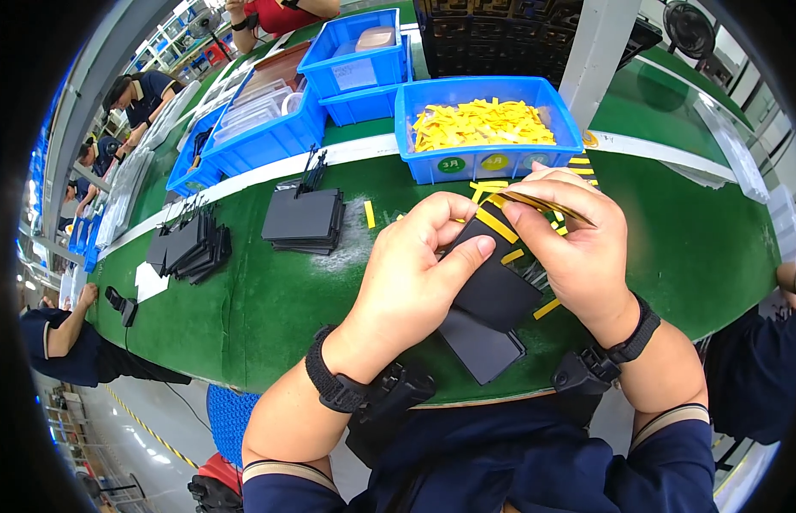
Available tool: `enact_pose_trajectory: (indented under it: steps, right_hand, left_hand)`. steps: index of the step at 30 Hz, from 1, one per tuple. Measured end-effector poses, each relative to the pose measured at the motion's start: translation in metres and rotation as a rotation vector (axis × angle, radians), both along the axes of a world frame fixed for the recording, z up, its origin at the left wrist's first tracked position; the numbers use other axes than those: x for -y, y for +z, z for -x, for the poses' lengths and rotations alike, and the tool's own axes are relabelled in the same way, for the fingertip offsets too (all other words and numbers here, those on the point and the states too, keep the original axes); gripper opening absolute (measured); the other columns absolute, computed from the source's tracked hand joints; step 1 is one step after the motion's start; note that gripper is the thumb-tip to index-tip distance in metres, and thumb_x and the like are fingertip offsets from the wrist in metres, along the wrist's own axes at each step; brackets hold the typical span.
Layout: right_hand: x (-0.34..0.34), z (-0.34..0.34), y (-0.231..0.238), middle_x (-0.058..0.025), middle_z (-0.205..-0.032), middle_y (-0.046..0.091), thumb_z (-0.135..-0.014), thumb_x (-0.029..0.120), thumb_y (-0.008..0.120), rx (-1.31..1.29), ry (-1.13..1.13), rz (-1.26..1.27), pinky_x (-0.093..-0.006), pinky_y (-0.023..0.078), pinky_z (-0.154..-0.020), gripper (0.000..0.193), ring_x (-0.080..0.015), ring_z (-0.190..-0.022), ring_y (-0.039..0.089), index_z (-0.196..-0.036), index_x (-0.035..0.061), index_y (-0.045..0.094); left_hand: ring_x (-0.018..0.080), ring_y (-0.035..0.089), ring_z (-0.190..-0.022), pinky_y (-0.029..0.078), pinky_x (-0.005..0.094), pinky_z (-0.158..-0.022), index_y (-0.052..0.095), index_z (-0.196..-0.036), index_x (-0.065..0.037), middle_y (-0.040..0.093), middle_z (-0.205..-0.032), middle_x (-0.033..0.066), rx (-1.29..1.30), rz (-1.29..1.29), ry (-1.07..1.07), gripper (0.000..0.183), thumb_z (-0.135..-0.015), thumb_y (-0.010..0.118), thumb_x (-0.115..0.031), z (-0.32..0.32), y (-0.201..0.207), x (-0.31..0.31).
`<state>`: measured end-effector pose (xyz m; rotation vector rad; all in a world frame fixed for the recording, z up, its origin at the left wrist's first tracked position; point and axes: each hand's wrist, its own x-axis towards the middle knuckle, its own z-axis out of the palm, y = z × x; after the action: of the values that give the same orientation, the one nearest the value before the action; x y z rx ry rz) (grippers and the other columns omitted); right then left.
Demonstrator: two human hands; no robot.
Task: Manually applying small yellow adhesive strips or markers to black electronic housings.
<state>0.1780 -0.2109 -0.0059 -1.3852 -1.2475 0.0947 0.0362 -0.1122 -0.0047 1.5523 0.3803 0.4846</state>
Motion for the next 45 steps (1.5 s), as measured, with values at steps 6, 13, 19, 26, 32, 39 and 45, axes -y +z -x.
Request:
enact_pose_trajectory:
  steps: [6,13,19,26,32,39,45]
  right_hand:
    - [-0.008,-0.001,-0.003,-0.0082,-0.074,0.062,-0.067,0.001,0.070,0.224,-0.070,-0.139,-0.0303,0.046,-0.065,0.015,-0.0220,-0.068,0.058,-0.080,0.0001,0.065]
    - [-0.009,-0.006,-0.004,-0.0076,-0.083,0.061,-0.065,0.006,0.071,0.272,-0.054,-0.123,-0.0341,0.044,-0.075,0.015,-0.0249,-0.084,0.058,-0.074,0.0004,0.061]
    - [-0.002,-0.002,0.013,-0.0067,-0.098,0.061,-0.062,-0.003,0.067,0.669,-0.193,-0.060,-0.0471,0.038,-0.097,0.020,-0.0308,-0.106,0.054,-0.079,0.0060,0.063]
    - [0.001,-0.017,0.017,-0.0038,-0.082,0.063,-0.062,-0.004,0.069,0.618,-0.237,-0.108,-0.0475,0.038,-0.096,0.022,-0.0254,-0.091,0.059,-0.078,0.0096,0.063]
    - [0.001,0.006,0.015,-0.0059,-0.090,0.066,-0.060,-0.004,0.068,0.629,-0.049,-0.158,-0.0497,0.039,-0.094,0.021,-0.0286,-0.096,0.060,-0.077,0.0073,0.061]
    - [0.003,-0.002,0.012,-0.0051,-0.084,0.067,-0.066,-0.004,0.066,0.464,0.005,-0.096,-0.0507,0.035,-0.099,0.019,-0.0275,-0.098,0.060,-0.081,0.0075,0.063]
    - [0.003,-0.001,0.018,-0.0061,-0.088,0.065,-0.072,-0.001,0.069,0.523,-0.059,-0.197,-0.0484,0.034,-0.100,0.015,-0.0256,-0.094,0.061,-0.084,0.0054,0.063]
  left_hand:
    - [0.0062,0.057,-0.081,0.045,0.0208,-0.070,0.051,-0.105,0.001,0.064,-0.092,0.0057,0.026,-0.022,0.016,0.020,-0.087,0.057,-0.004,-0.001,-0.004,0.000]
    - [0.0063,0.056,-0.086,0.045,0.0198,-0.075,0.050,-0.110,0.002,0.063,-0.096,0.0048,0.043,-0.082,0.054,0.023,-0.089,0.055,-0.003,0.000,-0.003,0.004]
    - [0.0065,0.058,-0.080,0.047,0.0214,-0.067,0.053,-0.105,0.003,0.066,-0.090,0.0084,0.095,-0.067,0.146,0.021,-0.085,0.057,-0.003,-0.001,-0.008,-0.002]
    - [0.0051,0.057,-0.082,0.047,0.0205,-0.070,0.052,-0.106,0.004,0.065,-0.093,0.0066,0.037,-0.058,0.103,0.021,-0.086,0.056,0.000,-0.001,-0.003,0.001]
    - [0.0061,0.056,-0.087,0.046,0.0204,-0.075,0.048,-0.107,0.003,0.064,-0.099,0.0080,0.184,0.107,0.040,0.019,-0.089,0.053,0.000,0.000,-0.002,-0.004]
    - [0.0059,0.055,-0.069,0.044,0.0223,-0.061,0.047,-0.114,-0.002,0.065,-0.079,0.0063,0.117,-0.388,0.135,0.032,-0.084,0.057,0.002,0.000,0.001,0.002]
    - [0.0048,0.055,-0.075,0.045,0.0207,-0.067,0.048,-0.117,0.000,0.065,-0.087,0.0048,0.139,-0.153,0.103,0.032,-0.086,0.055,0.002,0.000,0.001,0.001]
